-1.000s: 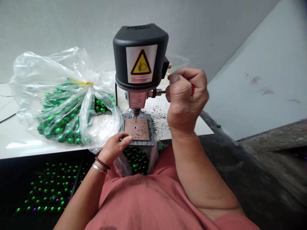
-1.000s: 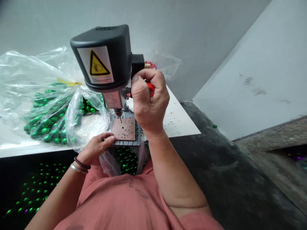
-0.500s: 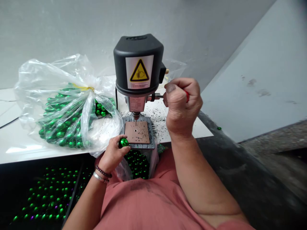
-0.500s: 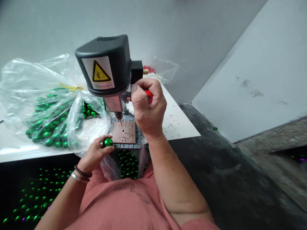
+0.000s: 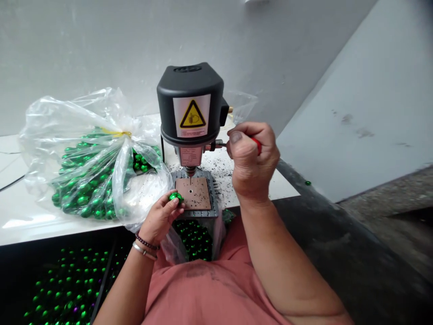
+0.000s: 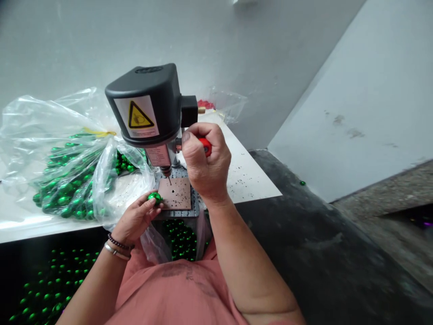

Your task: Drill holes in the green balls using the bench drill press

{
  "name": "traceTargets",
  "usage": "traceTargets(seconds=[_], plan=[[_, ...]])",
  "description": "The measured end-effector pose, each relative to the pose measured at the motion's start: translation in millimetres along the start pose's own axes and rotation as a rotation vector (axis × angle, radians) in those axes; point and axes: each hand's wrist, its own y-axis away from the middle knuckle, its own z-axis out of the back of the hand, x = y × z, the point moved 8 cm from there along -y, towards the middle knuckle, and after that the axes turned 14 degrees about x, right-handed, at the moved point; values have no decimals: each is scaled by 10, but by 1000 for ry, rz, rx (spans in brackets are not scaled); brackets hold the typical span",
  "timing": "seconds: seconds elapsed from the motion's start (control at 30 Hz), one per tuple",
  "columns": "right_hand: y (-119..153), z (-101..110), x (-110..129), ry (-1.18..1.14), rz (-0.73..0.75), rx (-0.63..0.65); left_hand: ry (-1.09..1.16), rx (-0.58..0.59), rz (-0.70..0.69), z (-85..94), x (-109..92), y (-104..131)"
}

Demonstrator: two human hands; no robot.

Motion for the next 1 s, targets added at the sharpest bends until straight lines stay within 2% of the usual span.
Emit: traceTargets(seconds=[0.27, 0.43, 0.6, 0.7, 0.87, 1.0], plan=[[-14, 4, 46, 31, -3, 27, -549, -115, 10, 45, -144, -290], [-21, 18, 82, 14, 0, 39, -641, -118, 42, 42, -110, -460], [-20, 28, 111, 16, 13, 40, -725, -147, 83, 27, -104, -494], [-18, 32, 109, 22, 16, 41, -842, -134, 105, -19, -130, -518], [-20, 32, 102, 26, 12, 36, -1162, -35, 2, -228, -270, -586], [-8, 35, 110, 34, -1, 42, -1243, 27, -7, -302, -292, -613]])
